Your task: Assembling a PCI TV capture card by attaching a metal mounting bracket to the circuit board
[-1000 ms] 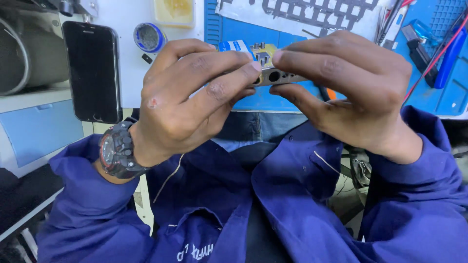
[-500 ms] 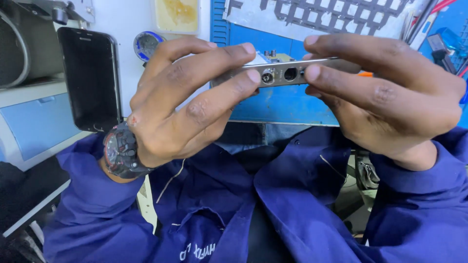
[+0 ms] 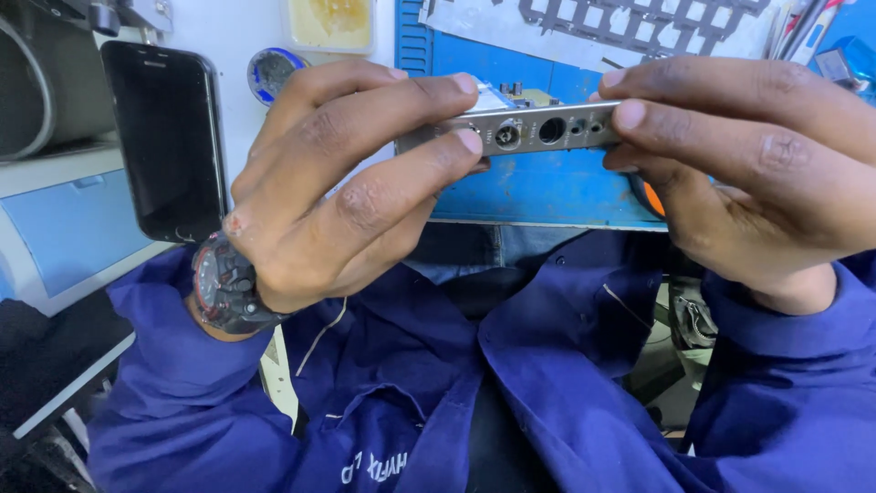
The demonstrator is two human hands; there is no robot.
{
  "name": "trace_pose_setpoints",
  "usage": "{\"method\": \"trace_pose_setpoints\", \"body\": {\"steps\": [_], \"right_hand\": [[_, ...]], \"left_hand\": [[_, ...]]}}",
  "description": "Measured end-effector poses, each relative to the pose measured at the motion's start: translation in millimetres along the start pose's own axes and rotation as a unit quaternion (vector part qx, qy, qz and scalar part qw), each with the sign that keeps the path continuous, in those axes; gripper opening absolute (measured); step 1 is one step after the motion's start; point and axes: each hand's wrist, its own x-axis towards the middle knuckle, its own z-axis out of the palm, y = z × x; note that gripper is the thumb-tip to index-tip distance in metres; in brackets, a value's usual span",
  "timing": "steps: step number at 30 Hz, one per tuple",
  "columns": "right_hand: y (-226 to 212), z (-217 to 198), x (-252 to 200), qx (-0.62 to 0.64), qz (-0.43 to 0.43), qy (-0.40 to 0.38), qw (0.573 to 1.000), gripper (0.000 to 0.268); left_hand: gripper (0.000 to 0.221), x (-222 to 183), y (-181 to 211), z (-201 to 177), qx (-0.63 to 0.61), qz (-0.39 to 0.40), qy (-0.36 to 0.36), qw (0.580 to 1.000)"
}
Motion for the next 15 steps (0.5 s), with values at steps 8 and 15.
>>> {"method": "trace_pose_setpoints", "body": {"steps": [8, 15], "right_hand": [[-4.1, 6.2, -7.2, -0.020, 0.033, 0.029, 0.999, 0.006], [-5.6, 1.6, -10.6, -0.040, 0.036, -0.001, 0.999, 0.006]], "left_hand": [[0.018, -2.7, -3.2, 0.0, -0.023, -0.002, 0.013, 1.000], [0.012, -3.1, 0.3, -2.1, -0.018, -0.016, 0.001, 1.000]]}}
